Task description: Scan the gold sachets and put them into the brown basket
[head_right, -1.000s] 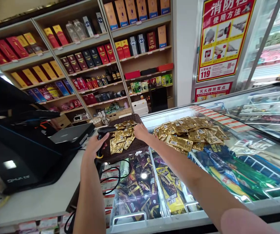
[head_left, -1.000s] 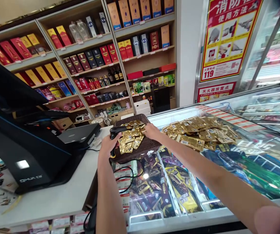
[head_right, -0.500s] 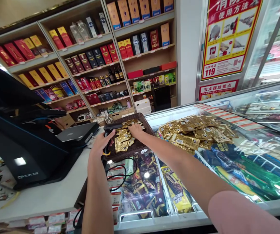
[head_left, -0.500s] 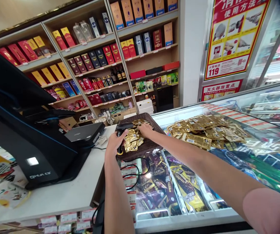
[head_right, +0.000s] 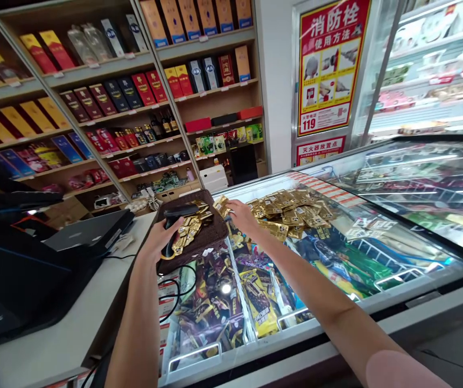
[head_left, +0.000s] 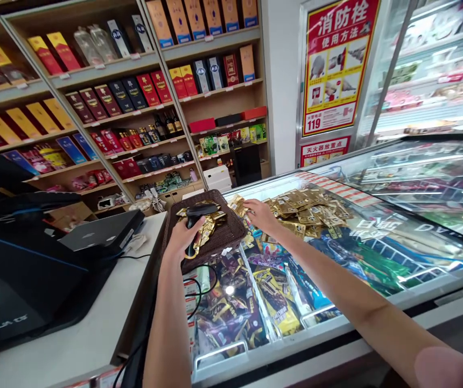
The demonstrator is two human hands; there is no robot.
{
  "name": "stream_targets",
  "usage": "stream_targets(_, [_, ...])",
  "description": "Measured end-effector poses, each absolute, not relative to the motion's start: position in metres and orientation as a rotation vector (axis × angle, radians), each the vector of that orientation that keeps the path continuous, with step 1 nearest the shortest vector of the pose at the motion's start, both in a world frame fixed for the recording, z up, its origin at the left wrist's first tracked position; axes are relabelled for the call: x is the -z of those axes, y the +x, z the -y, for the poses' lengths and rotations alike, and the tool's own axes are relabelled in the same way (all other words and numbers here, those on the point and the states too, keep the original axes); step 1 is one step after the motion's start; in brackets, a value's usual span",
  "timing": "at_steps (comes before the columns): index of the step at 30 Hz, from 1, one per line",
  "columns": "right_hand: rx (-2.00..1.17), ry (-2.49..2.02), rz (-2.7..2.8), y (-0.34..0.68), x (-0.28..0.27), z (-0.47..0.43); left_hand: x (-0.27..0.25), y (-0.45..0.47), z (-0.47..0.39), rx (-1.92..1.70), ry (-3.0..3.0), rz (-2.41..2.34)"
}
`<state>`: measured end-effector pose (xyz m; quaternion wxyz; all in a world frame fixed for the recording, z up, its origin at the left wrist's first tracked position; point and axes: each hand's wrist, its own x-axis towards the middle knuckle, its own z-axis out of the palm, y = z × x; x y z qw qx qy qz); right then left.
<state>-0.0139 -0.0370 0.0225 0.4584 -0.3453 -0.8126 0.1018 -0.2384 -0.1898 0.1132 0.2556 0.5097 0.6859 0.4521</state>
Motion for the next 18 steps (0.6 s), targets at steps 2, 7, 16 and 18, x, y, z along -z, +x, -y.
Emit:
stream_targets(2, [-0.231, -0.851, 1.952, 0.002, -0.021, 0.027, -0.109, -0.228, 0.184, -1.232, 1.407, -1.784])
stream_targets(7, [-0.194, -0.754, 1.944, 0.020, -0.017, 0.003, -0.103, -0.215, 0.179, -1.136, 1.482, -1.770])
stream_targets(16, [-0.113, -0.608, 2.089, 0.026, -0.015, 0.002, -0.102, -0.211, 0.176, -1.097, 1.506, -1.783])
stream_targets(18, [-0.097, -0.616, 2.126, 0.026, -0.015, 0.003, -0.101, -0.212, 0.176, -1.121, 1.508, -1.777])
